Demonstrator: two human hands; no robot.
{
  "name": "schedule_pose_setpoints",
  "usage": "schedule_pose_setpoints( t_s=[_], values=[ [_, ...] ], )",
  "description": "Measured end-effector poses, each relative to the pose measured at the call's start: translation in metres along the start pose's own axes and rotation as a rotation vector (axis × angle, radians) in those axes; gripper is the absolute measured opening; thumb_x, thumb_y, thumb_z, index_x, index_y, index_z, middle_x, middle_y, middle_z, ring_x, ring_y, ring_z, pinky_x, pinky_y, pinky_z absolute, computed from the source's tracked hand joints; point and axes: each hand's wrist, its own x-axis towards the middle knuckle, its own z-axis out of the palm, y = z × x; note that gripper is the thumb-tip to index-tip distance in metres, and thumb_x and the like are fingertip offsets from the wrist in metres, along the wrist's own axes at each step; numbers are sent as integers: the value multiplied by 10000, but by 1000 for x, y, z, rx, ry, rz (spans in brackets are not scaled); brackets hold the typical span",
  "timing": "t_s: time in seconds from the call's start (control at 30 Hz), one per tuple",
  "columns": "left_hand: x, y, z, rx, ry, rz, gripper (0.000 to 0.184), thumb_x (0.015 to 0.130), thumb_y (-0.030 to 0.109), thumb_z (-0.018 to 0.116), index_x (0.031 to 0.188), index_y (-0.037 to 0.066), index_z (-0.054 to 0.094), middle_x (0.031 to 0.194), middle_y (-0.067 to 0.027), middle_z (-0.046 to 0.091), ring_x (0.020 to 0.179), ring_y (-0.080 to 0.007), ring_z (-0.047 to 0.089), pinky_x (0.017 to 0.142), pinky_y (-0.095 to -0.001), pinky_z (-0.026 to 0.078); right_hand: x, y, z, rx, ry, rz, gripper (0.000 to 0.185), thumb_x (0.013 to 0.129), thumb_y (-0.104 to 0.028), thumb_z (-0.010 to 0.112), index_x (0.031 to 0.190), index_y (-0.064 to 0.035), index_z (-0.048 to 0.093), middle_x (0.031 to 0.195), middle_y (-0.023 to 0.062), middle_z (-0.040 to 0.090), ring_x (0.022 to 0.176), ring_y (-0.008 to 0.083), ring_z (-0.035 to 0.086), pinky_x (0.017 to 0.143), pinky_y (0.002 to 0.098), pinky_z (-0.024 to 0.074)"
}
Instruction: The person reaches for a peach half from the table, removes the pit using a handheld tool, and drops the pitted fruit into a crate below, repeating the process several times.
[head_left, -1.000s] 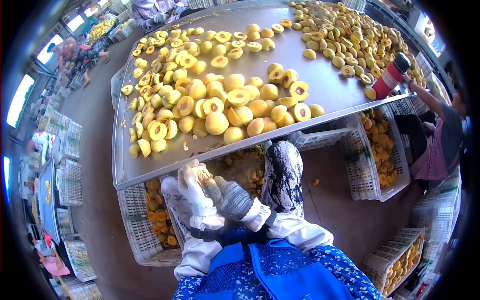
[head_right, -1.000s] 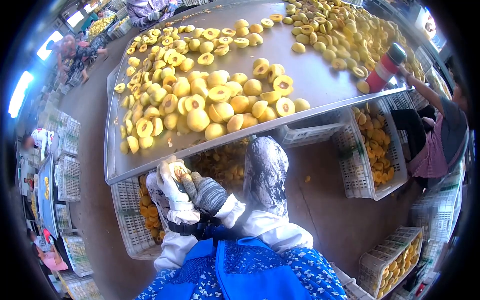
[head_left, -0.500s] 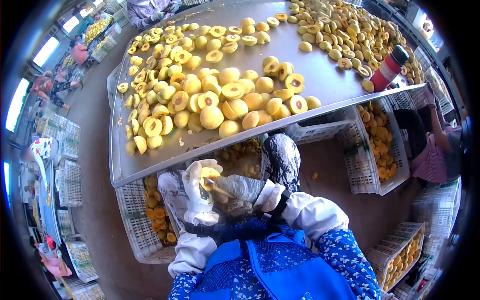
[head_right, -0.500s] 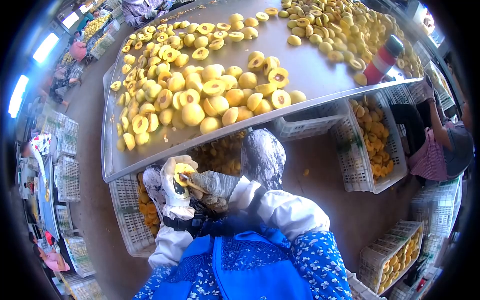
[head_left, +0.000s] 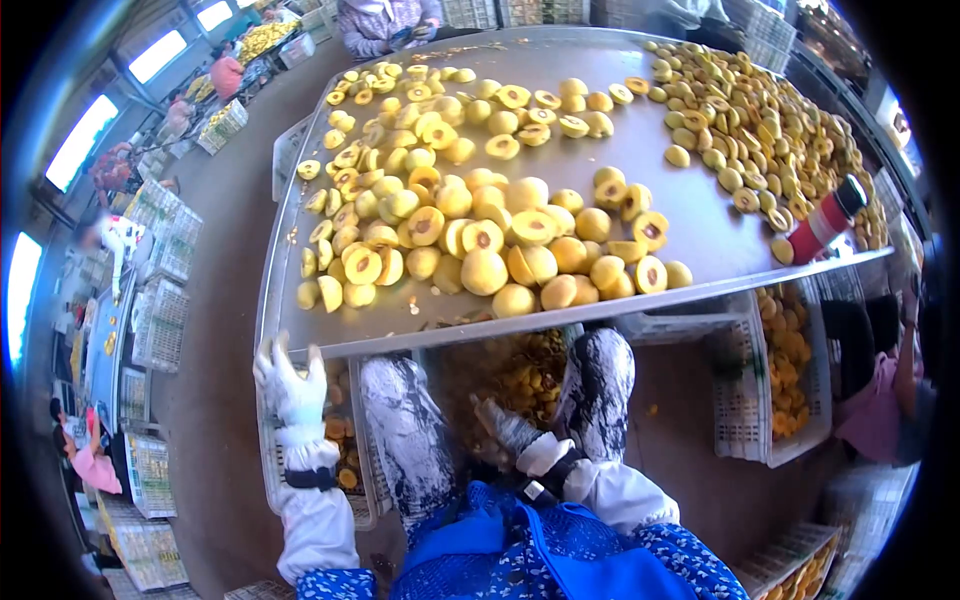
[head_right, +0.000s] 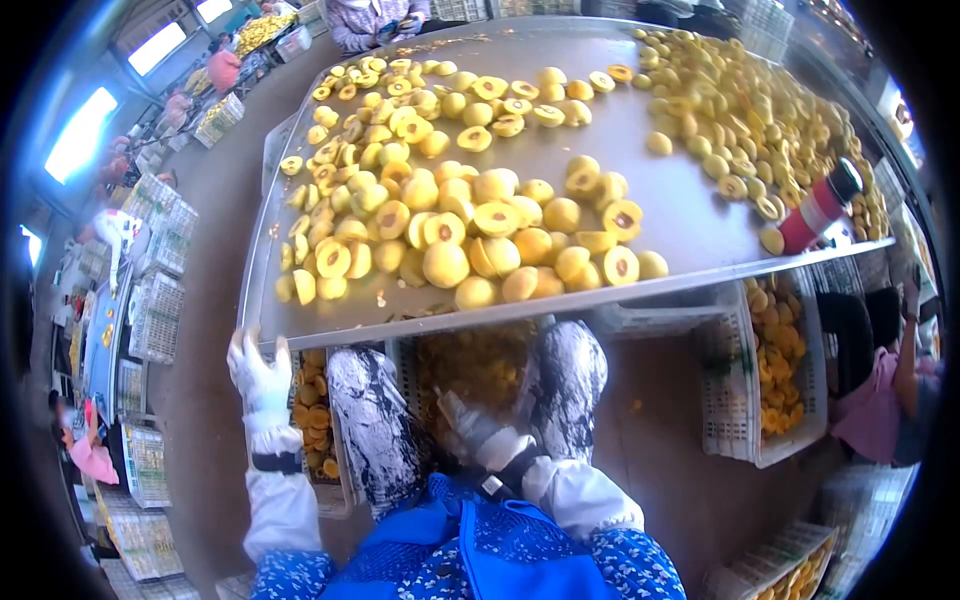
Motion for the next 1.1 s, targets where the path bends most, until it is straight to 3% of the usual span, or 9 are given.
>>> schedule_pose_setpoints(
  t_s=[0.1,0.2,0.37,0.43,0.6,0.67,0.77,0.87,1.1],
  values=[
    [61,26,19,89,-71,102,595,801,417,637,1266,82,478,1333,-183,431,1214,-377,406,995,-495,345,12,-4,-5,-139,-106,138,416,971,-402,413,1283,-129,453,984,141,568,843,209,572,737,333,480],
    [107,42,80,228,-341,80,727,764,558,616,1321,117,461,1451,-176,303,1362,-350,228,1093,-520,196,9,-12,1,-704,7,-293,520,949,-285,426,1399,-44,330,1403,217,351,1252,255,403,1044,364,340],
    [106,59,115,-15,-513,126,667,736,499,658,1269,139,480,1413,-169,357,1358,-383,203,1084,-536,187,42,35,-16,-1430,325,-865,496,937,-154,409,1408,-36,310,1277,198,490,979,289,575,826,366,481],
    [96,58,123,-180,-494,138,621,716,387,713,1226,128,469,1254,-158,506,1207,-349,436,975,-460,365,45,36,-19,-1493,360,-948,459,937,-174,423,1369,-30,361,1190,196,550,898,299,611,770,365,505],
    [75,59,112,-679,-367,93,493,698,160,759,1125,142,514,997,-107,629,910,-288,623,804,-381,495,30,-15,17,-490,247,-590,430,944,-398,472,1069,-7,597,840,198,635,751,302,595,693,370,479],
    [62,58,107,-1346,-483,-260,370,758,111,711,1095,72,563,957,-72,627,861,-208,631,732,-325,530,19,-37,29,-324,244,-585,343,945,-320,493,1001,2,596,764,194,580,687,308,567,612,406,460],
    [33,63,65,-1888,-679,-556,358,854,275,599,1076,-4,566,812,-91,641,629,-225,624,536,-335,523,3,-71,31,-849,254,-1072,295,867,-143,547,1128,-6,524,794,176,520,651,346,562,530,428,443],
    [9,83,23,-2187,-711,-937,456,933,415,469,1048,-16,564,813,-141,646,630,-272,623,565,-332,531,-34,-115,66,-849,273,-979,248,905,-59,474,1133,4,552,830,188,566,685,381,582,571,386,461],
    [-32,109,19,-2099,-587,-937,539,949,493,386,1080,-5,543,899,-171,626,728,-272,615,659,-361,528,-25,-111,71,-1246,412,-833,304,892,-133,484,1166,-14,541,860,208,557,615,360,579,482,439,442]
  ],
)
